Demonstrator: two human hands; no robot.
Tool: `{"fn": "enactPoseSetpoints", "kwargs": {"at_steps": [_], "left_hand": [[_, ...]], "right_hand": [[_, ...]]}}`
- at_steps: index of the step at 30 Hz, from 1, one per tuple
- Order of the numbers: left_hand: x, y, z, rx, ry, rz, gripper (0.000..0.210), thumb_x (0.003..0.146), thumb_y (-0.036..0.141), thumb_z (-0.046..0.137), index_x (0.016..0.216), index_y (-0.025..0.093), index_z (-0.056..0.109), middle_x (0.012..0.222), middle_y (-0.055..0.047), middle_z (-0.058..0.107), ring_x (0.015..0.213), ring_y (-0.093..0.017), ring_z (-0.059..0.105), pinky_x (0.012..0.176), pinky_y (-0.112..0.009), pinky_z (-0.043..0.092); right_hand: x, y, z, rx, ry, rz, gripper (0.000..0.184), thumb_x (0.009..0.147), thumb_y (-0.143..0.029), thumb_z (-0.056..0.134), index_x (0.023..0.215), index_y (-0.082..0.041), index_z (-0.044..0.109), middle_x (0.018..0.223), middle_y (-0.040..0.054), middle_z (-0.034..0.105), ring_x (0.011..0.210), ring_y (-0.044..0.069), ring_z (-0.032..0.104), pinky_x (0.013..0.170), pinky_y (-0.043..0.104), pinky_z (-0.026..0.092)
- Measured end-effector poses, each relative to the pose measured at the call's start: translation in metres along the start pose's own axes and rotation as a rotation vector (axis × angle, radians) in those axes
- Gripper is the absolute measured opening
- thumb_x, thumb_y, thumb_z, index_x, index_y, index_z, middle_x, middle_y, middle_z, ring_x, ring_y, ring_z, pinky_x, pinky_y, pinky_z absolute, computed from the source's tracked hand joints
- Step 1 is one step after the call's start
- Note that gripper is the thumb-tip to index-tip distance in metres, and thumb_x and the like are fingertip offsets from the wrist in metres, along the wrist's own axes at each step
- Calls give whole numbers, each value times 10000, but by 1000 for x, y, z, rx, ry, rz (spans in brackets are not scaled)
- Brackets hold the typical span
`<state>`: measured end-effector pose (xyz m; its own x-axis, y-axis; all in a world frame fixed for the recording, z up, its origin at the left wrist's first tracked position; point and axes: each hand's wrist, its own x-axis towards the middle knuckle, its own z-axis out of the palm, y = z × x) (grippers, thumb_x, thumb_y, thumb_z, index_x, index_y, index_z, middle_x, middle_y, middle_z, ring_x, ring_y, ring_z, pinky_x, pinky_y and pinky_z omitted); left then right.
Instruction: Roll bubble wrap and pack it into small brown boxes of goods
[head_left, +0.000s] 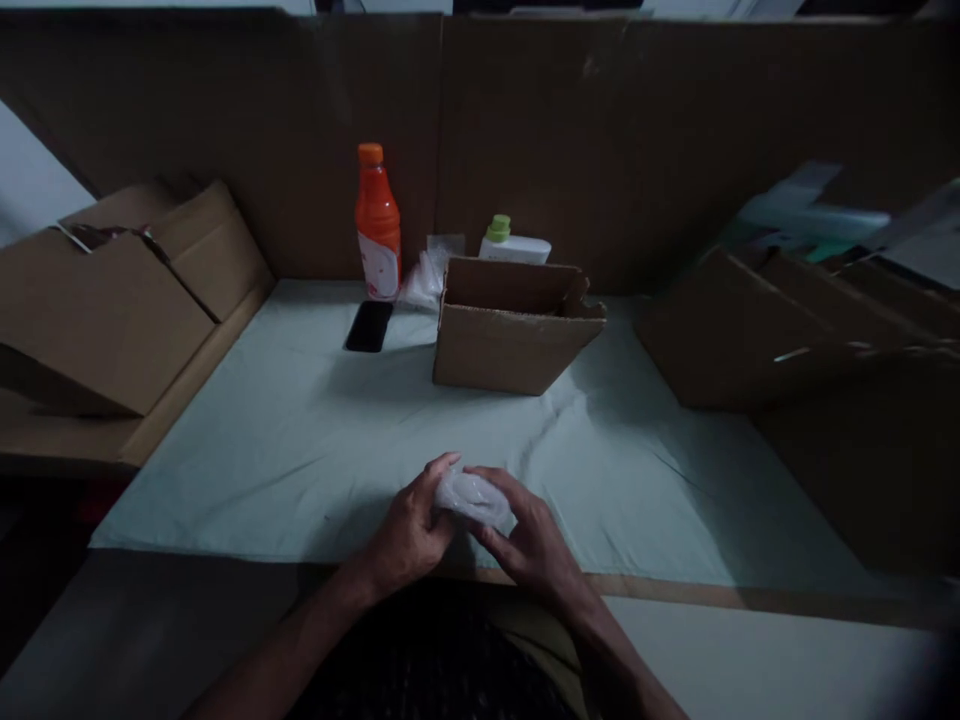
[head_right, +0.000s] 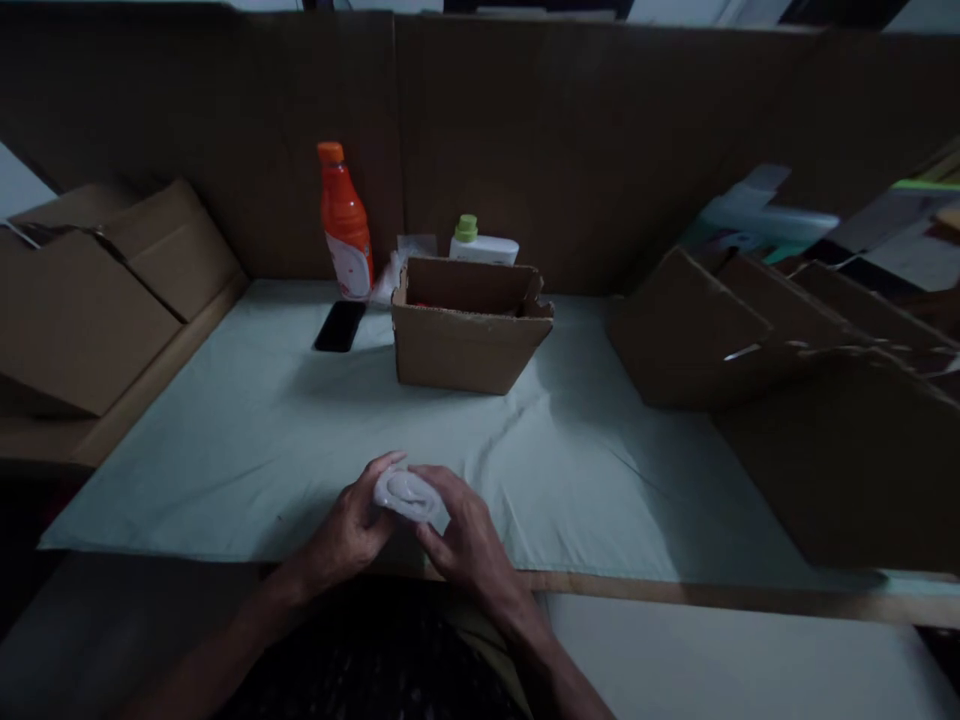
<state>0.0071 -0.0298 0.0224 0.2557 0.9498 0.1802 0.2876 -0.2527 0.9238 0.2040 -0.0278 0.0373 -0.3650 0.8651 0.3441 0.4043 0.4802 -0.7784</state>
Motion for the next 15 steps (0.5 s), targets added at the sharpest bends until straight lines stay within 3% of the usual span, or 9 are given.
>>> {"fn": "enactPoseSetpoints", "kwargs": {"at_steps": [2, 4, 7, 10, 13, 15], "left_hand": [[-1, 3, 1, -27, 6, -15, 610, 812, 115, 571, 1408, 167, 448, 1362, -142, 600, 1253, -250, 583, 1111, -412, 438], [-1, 6, -1, -99, -30, -46, 589, 800, 160, 620, 1376, 164, 496, 1340, -141, 614, 1229, -260, 593, 1089, -406, 451], [2, 12, -8, -305, -166, -168, 384, 831, 262, 640, 1200, 156, 650, 1195, -111, 706, 1114, -259, 651, 1000, -379, 498], [9, 11, -12, -520, -200, -265, 308, 797, 317, 677, 1047, 146, 733, 1021, -77, 759, 998, -265, 678, 939, -381, 506], [14, 4, -10, -622, -233, -286, 316, 757, 330, 722, 1017, 156, 760, 958, -64, 761, 947, -261, 679, 908, -375, 506], [15, 1, -8, -618, -289, -289, 311, 778, 333, 729, 1038, 165, 764, 979, -67, 760, 976, -261, 676, 923, -372, 505]], "right_hand": [[1, -5, 4, -39, 70, -16, 211, 944, -317, 596, 1123, -221, 651, 1035, 85, 731, 916, 207, 706, 809, 304, 576], [0, -9, 4, -23, 55, -22, 169, 941, -293, 591, 1073, -218, 665, 987, 74, 734, 871, 193, 703, 778, 281, 573], [-1, -11, -4, 40, -25, 4, 343, 907, -322, 650, 1233, -217, 625, 1133, 93, 718, 966, 201, 693, 823, 288, 570], [0, -10, -17, 50, -32, 96, 465, 878, -358, 689, 1309, -215, 589, 1191, 99, 702, 834, 171, 683, 751, 280, 574], [6, -8, -25, 55, -45, 142, 179, 924, -330, 621, 1034, -209, 694, 943, 45, 733, 681, 137, 624, 660, 249, 537], [11, -8, -25, 79, -52, 147, 200, 953, -329, 569, 852, -202, 685, 770, 21, 688, 656, 140, 601, 629, 241, 507]]}}
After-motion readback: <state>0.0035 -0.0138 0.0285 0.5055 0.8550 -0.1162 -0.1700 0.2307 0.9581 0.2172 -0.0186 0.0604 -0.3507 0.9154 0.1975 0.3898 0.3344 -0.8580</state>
